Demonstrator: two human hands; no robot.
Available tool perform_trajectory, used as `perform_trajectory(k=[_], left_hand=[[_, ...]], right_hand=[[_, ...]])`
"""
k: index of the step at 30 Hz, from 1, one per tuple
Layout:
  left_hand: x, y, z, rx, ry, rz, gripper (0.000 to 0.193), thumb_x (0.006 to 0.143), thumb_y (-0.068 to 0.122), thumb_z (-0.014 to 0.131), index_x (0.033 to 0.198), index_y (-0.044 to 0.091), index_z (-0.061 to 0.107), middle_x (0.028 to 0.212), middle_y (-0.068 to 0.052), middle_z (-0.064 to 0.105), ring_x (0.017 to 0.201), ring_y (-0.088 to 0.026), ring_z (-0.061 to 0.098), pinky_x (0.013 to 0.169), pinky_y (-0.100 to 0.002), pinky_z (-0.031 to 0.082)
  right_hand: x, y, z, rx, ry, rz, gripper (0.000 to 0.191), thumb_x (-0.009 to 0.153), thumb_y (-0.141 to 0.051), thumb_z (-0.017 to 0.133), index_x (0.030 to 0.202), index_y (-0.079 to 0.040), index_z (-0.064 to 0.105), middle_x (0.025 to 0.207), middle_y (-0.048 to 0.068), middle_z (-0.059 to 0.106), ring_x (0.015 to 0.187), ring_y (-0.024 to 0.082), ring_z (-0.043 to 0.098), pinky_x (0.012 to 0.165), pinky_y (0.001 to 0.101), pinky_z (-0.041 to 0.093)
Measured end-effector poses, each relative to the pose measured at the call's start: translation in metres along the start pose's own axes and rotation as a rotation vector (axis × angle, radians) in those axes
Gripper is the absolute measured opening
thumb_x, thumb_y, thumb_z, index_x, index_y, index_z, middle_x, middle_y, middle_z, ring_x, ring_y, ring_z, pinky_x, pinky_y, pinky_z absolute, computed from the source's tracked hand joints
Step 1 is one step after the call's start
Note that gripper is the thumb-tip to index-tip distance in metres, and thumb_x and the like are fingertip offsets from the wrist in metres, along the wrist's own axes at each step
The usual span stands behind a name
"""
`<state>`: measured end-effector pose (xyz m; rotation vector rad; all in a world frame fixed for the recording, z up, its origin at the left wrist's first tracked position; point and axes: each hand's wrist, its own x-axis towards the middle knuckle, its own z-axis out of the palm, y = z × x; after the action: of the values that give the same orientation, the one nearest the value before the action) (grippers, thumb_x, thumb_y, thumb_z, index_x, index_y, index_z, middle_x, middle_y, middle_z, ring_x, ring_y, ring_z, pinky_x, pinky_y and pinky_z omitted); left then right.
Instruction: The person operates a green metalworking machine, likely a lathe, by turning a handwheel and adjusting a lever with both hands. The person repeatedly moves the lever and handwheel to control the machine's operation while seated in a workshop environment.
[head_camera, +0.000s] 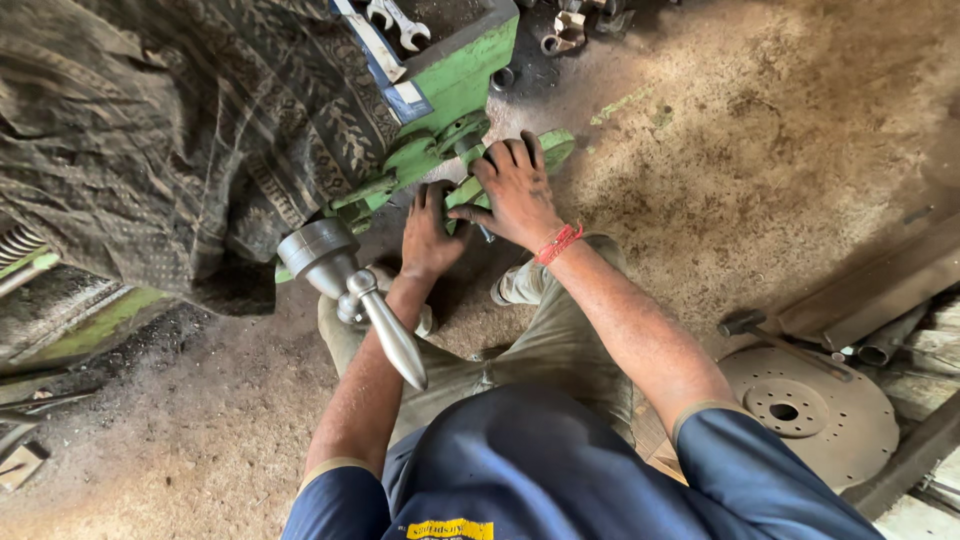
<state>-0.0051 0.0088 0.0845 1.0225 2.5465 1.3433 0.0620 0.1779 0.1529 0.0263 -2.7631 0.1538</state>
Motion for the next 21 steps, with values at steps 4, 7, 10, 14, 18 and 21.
perform_trajectory(k=[4,7,10,14,18,21], left_hand=[[0.006,0.01,0.0,0.033,0.007,-0.087,0.054,0.074,0.017,0.079,0.124,0.01,0.058,0.124,-0.021,0.059,0.112,-0.046,0.059,0.092,-0.053,0.05],[0.01,0.012,0.006,0.056,0.032,-0.152,0.047,0.077,0.017,0.076,0.121,0.011,0.06,0.122,-0.017,0.061,0.11,-0.043,0.062,0.09,-0.052,0.053],[0.011,0.012,0.014,0.091,0.091,-0.132,0.043,0.078,0.016,0.073,0.119,0.011,0.061,0.119,-0.015,0.062,0.11,-0.042,0.062,0.089,-0.052,0.053],[0.011,0.009,0.023,0.147,0.192,-0.06,0.036,0.081,0.017,0.072,0.115,0.011,0.062,0.116,-0.016,0.063,0.105,-0.044,0.065,0.084,-0.053,0.053],[0.012,0.004,0.03,0.106,0.181,-0.118,0.031,0.085,0.022,0.071,0.115,0.014,0.063,0.112,-0.014,0.068,0.091,-0.043,0.069,0.074,-0.053,0.056],[0.01,-0.003,0.033,0.12,0.226,-0.077,0.031,0.084,0.022,0.071,0.113,0.015,0.064,0.106,-0.012,0.069,0.085,-0.042,0.07,0.069,-0.052,0.057]], right_hand=[[-0.001,-0.001,0.001,0.022,-0.009,0.0,0.072,0.08,-0.071,0.073,0.111,-0.007,0.066,0.11,0.013,0.052,0.113,0.035,0.048,0.117,0.0596,0.028],[-0.001,0.0,0.0,0.037,-0.015,-0.006,0.058,0.099,-0.064,0.064,0.114,-0.008,0.065,0.114,0.014,0.052,0.117,0.036,0.048,0.119,0.0595,0.027],[-0.002,-0.003,0.001,0.008,0.003,-0.012,0.059,0.097,-0.062,0.06,0.118,-0.007,0.066,0.114,0.014,0.052,0.117,0.036,0.048,0.117,0.0614,0.026],[-0.002,-0.005,-0.001,0.011,0.011,-0.026,0.06,0.098,-0.063,0.06,0.119,-0.008,0.066,0.114,0.015,0.052,0.117,0.037,0.047,0.117,0.0621,0.025],[0.0,-0.007,-0.003,0.005,0.008,-0.022,0.055,0.098,-0.062,0.062,0.112,-0.01,0.068,0.112,0.014,0.053,0.117,0.036,0.047,0.116,0.0617,0.026],[0.0,-0.008,-0.004,0.022,0.011,-0.009,0.053,0.096,-0.062,0.064,0.108,-0.01,0.068,0.109,0.014,0.054,0.114,0.035,0.048,0.115,0.0598,0.028]])
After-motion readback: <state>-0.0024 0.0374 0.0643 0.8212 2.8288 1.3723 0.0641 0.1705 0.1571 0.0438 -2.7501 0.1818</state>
